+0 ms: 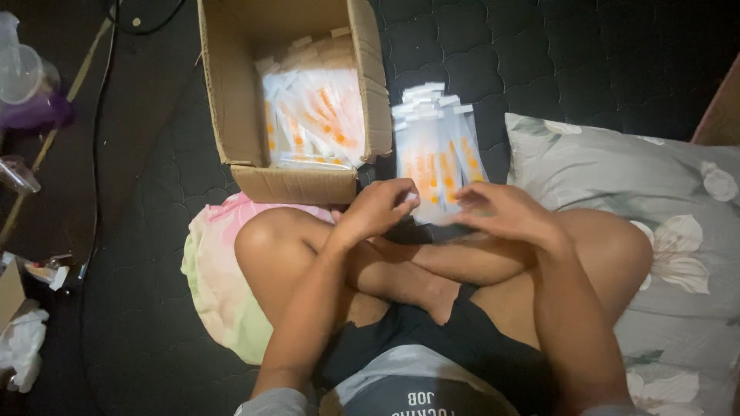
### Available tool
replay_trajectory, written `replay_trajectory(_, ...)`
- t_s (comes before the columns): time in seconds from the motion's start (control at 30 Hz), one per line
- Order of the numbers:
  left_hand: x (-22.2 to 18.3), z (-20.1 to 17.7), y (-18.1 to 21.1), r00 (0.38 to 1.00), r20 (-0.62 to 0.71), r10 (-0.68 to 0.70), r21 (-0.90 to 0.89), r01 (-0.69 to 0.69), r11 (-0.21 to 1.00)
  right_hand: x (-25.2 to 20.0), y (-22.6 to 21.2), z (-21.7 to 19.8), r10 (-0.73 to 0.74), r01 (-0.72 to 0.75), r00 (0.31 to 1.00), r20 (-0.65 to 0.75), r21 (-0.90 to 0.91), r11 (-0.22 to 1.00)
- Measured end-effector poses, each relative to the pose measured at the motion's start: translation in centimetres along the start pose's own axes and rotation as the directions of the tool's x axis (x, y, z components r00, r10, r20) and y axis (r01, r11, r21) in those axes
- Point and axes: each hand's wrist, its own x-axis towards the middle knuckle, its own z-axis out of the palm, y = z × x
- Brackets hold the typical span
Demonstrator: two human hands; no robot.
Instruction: Sorting and packing individual plastic-wrapped pouches into a cardboard box while sitting on the floor.
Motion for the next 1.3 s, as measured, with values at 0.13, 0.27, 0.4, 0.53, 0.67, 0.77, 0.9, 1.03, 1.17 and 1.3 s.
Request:
replay_trajectory(0.13, -0.3, 0.1, 0.7, 1.000, -0.001, 0.002, 0.016, -0.002, 1.000, 2.4, -0.7, 0.7, -0.185, 0.185, 0.983, 0.007, -0.058, 0.981)
replay_trajectory(0.27, -0.5, 0.1, 1.5, 1.000, -0.019, -0.008, -0.011, 0.008, 1.000, 3.3, -1.6, 1.8, -0.180, 0.182, 0.983, -0.031, 0.084, 0.980)
replay_trajectory(0.4, 0.4, 0.4, -0.7, 0.993, -0.112, -0.042, -0.058, 0.035, 0.998, 3.7, 0.3, 1.9, -0.078, 0.092, 0.993, -0.092, 0.151, 0.984)
replay_trajectory(0.53, -0.7, -1.8, -1.2, 0.981, -0.178, -0.077, -0.104, 0.059, 0.993, 1.6, 1.2, -0.2, -0.025, 0.043, 0.995, -0.097, 0.193, 0.980)
replay_trajectory(0.67, -1.5, -3.2, -2.4, 0.957, -0.224, -0.186, -0.386, 0.088, 0.918, -0.8, 2.8, -2.0, 0.077, -0.035, 0.986, -0.151, 0.263, 0.964)
replay_trajectory(0.77, -1.4, -3.1, -2.7, 0.952, -0.208, -0.223, -0.597, 0.057, 0.800, -1.7, 4.5, -2.5, 0.154, -0.058, 0.968, -0.196, 0.422, 0.905)
replay_trajectory(0.9, -0.8, -2.8, -2.3, 0.968, -0.182, -0.170, -0.606, 0.025, 0.795, -2.6, 4.0, -2.8, 0.185, 0.027, 0.930, -0.317, 0.562, 0.827)
replay_trajectory(1.03, -0.3, -2.5, -2.8, 0.965, -0.189, -0.181, -0.615, 0.027, 0.788, -1.7, 5.7, -1.5, 0.185, 0.080, 0.908, -0.376, 0.589, 0.804)
replay_trajectory(1.17, -0.8, -3.5, -2.0, 0.966, -0.167, -0.196, -0.637, 0.046, 0.770, -1.6, 5.4, 0.0, 0.226, 0.132, 0.902, -0.368, 0.733, 0.667)
replay_trajectory(1.3, -1.3, -3.9, -1.9, 0.966, -0.175, -0.192, -0.642, 0.036, 0.766, -1.3, 5.4, 0.9, 0.227, 0.158, 0.894, -0.387, 0.746, 0.647)
